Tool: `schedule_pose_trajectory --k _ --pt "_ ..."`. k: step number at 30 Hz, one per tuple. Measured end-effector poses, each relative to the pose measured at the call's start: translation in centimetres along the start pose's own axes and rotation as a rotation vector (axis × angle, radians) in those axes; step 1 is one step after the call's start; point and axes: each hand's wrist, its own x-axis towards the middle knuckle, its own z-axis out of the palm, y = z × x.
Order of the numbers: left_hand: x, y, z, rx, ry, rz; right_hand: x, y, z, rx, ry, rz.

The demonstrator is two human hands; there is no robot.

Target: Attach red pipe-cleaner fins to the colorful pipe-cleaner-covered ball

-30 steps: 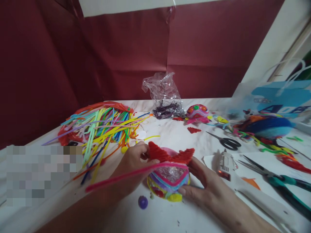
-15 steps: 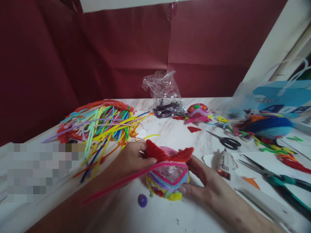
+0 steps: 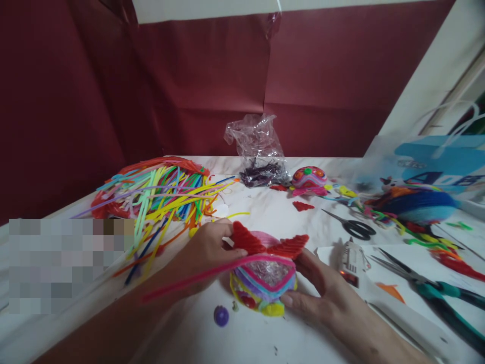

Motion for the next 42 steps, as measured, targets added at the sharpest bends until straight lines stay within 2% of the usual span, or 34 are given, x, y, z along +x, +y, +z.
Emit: schedule_pose_trajectory --k 3,8,15,19,24,28,32,38,42 --pt "0.2 0.1 0.1 0.064 0.019 0.017 0.1 0.1 0.1 0.017 -0.01 0.007" --pt "0.5 0.7 0.4 0.251 0.075 0.137 -0.3 -0.7 0.2 0.043 -0.011 0.073" --pt "0.6 1.3 0.4 0.283 0.016 0.133 -0.6 -0.6 0.1 -0.048 0.032 0.047" --pt "0.4 1.6 0.4 0.349 0.008 0.129 -0.9 -0.7 0.5 -0.009 0.065 0.143" --pt "0.1 1.7 0.5 0.328 0.02 0.111 -1.4 -0.4 0.4 0.157 0.019 0.197" --pt "0.1 1.7 0.5 0.32 -0.011 0.153 -1.7 -0.2 0.4 0.19 0.025 0.245" --pt "0.2 1.7 0.4 0.336 -0.031 0.168 -1.8 -0.5 0.5 0.167 0.102 0.282" --pt "0.0 1.1 0.6 0.231 -0.064 0.156 -1.8 -0.5 0.4 0.098 0.042 0.261" --pt "-0.3 0.8 0.9 0.211 -0.04 0.141 -2.1 -0.7 0.6 0.104 0.09 0.305"
